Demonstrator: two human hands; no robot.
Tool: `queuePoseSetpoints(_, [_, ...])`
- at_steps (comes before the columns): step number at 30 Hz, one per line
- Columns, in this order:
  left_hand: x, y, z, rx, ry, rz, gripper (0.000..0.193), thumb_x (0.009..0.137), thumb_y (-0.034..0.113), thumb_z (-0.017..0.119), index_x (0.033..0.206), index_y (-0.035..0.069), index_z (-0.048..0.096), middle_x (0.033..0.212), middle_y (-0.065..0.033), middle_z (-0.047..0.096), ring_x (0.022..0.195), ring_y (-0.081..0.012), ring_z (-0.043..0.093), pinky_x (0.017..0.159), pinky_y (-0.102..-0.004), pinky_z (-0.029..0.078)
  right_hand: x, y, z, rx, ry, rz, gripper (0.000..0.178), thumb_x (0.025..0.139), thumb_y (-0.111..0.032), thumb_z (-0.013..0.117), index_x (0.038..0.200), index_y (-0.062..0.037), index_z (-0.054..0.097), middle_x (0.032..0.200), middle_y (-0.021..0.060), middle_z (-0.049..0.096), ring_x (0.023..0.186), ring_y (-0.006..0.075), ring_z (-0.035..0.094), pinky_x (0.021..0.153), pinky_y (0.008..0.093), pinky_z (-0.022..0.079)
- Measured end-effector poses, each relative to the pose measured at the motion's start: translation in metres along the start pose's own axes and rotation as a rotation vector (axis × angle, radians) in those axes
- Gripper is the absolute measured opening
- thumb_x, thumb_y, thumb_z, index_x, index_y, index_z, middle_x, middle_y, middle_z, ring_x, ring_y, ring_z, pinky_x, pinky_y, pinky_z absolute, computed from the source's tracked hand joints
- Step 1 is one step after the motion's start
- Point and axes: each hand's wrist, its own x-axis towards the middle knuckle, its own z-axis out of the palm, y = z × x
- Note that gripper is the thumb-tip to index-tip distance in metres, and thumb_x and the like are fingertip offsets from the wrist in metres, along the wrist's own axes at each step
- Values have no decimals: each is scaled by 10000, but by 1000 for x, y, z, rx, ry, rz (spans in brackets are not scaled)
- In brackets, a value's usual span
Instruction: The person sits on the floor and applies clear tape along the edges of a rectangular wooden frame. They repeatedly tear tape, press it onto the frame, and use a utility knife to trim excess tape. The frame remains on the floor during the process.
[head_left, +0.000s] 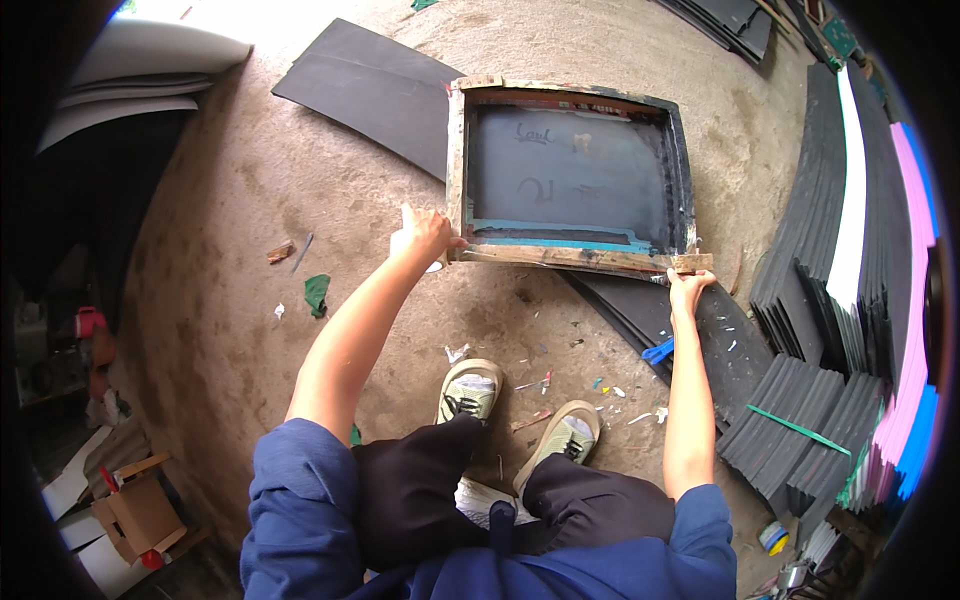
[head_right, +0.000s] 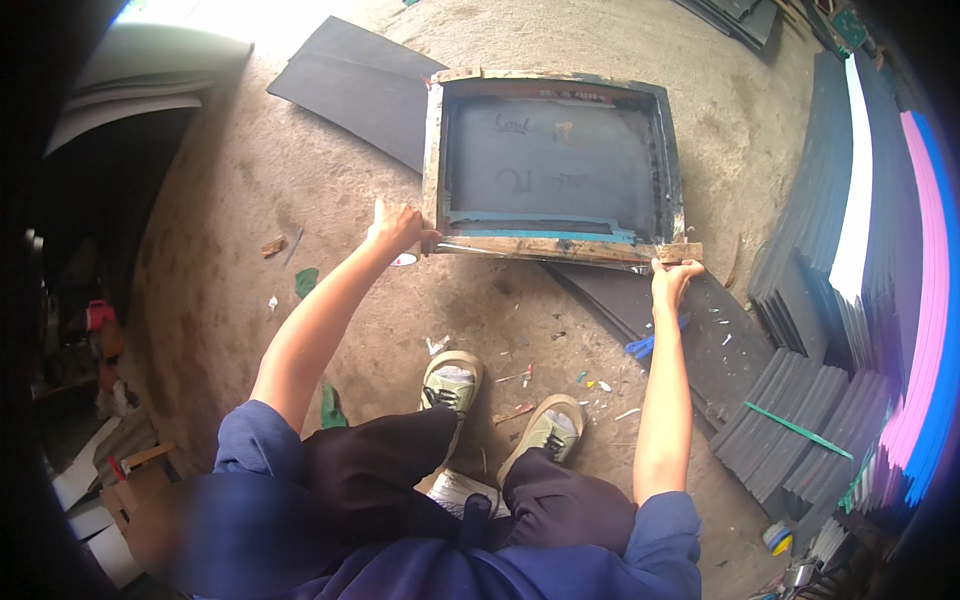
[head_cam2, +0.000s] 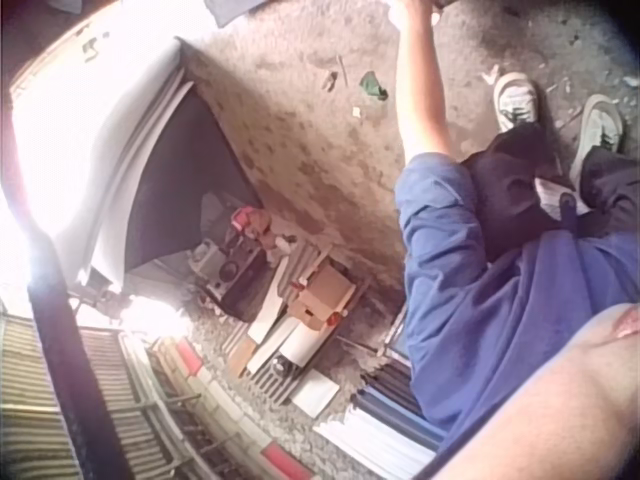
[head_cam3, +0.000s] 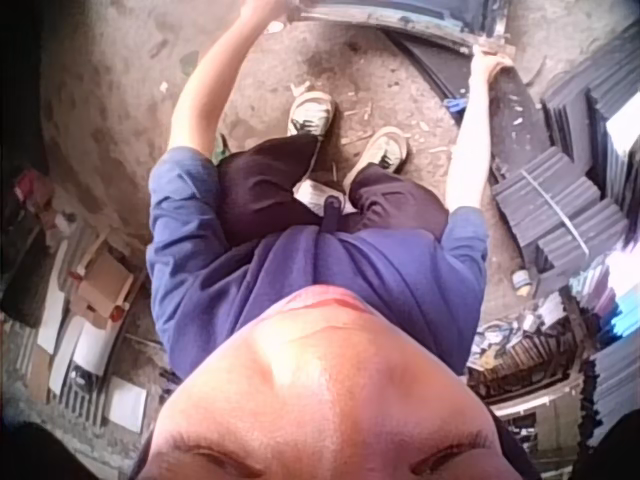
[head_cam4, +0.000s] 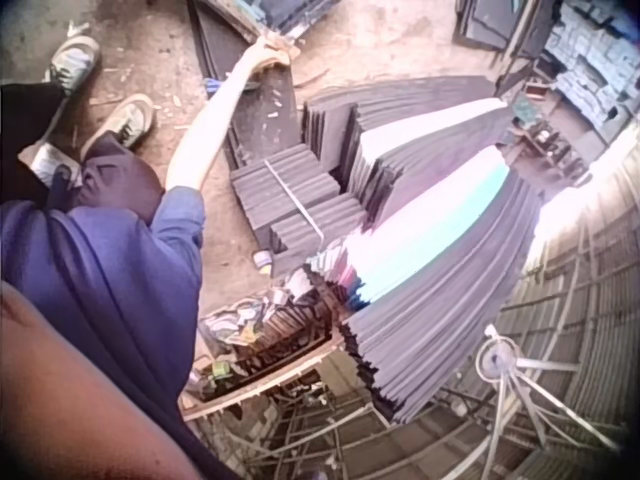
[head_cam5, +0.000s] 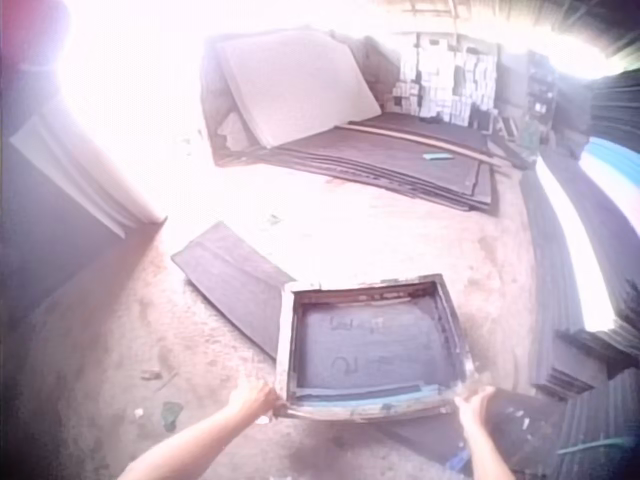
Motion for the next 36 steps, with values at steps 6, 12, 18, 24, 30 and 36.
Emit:
queuePoseSetpoints(6, [-8, 6, -19, 8, -119, 73, 572, 845, 588, 439, 802, 67, 673, 742, -113, 643, 701, -249, 637, 857, -450, 418, 0, 1, -1, -3, 5, -10, 549, 726, 21, 684, 1045, -43, 242, 901, 109, 449, 829, 176, 500, 801, 305, 411])
queuePoseSetpoints(12, [-38, -32, 16, -591, 324, -13, 504, 887, 480, 447, 747, 46, 663, 719, -147, 654, 708, -284, 648, 676, -383, 515, 0, 3, 2, 47, -31, -25, 549, 726, 20, 684, 1044, -45, 241, 936, 117, 441, 840, 175, 506, 803, 306, 410])
queuePoseSetpoints(18, [-15, -15, 18, -78, 453, 4, 451, 897, 369, 474, 592, 72, 623, 516, -123, 574, 485, -246, 609, 425, -358, 490, 0, 2, 0, -16, -30, -16, 543, 736, 15, 677, 1054, -46, 241, 945, 124, 447, 848, 182, 514, 807, 306, 409])
queuePoseSetpoints(24, [-13, -19, 22, 44, 434, 51, 434, 904, 352, 487, 602, 68, 613, 470, -84, 547, 448, -225, 598, 410, -342, 494, -1, 1, 0, -48, -66, -14, 540, 744, 4, 676, 1060, -47, 241, 948, 126, 448, 868, 188, 511, 820, 314, 404])
queuePoseSetpoints(30, [-14, -23, 22, 36, 295, 100, 523, 899, 469, 438, 629, 60, 621, 497, -102, 565, 490, -232, 612, 440, -349, 494, -2, 0, 0, -38, -82, -38, 529, 752, -13, 675, 1057, -48, 244, 936, 119, 449, 863, 183, 502, 814, 305, 400])
queuePoseSetpoints(36, [-7, -15, 26, -248, 165, 14, 587, 797, 647, 456, 863, 97, 649, 854, -94, 636, 862, -237, 598, 779, -442, 427, 4, 6, -9, 44, -85, -65, 519, 753, -24, 677, 1047, -45, 250, 924, 110, 447, 833, 171, 498, 798, 302, 402])
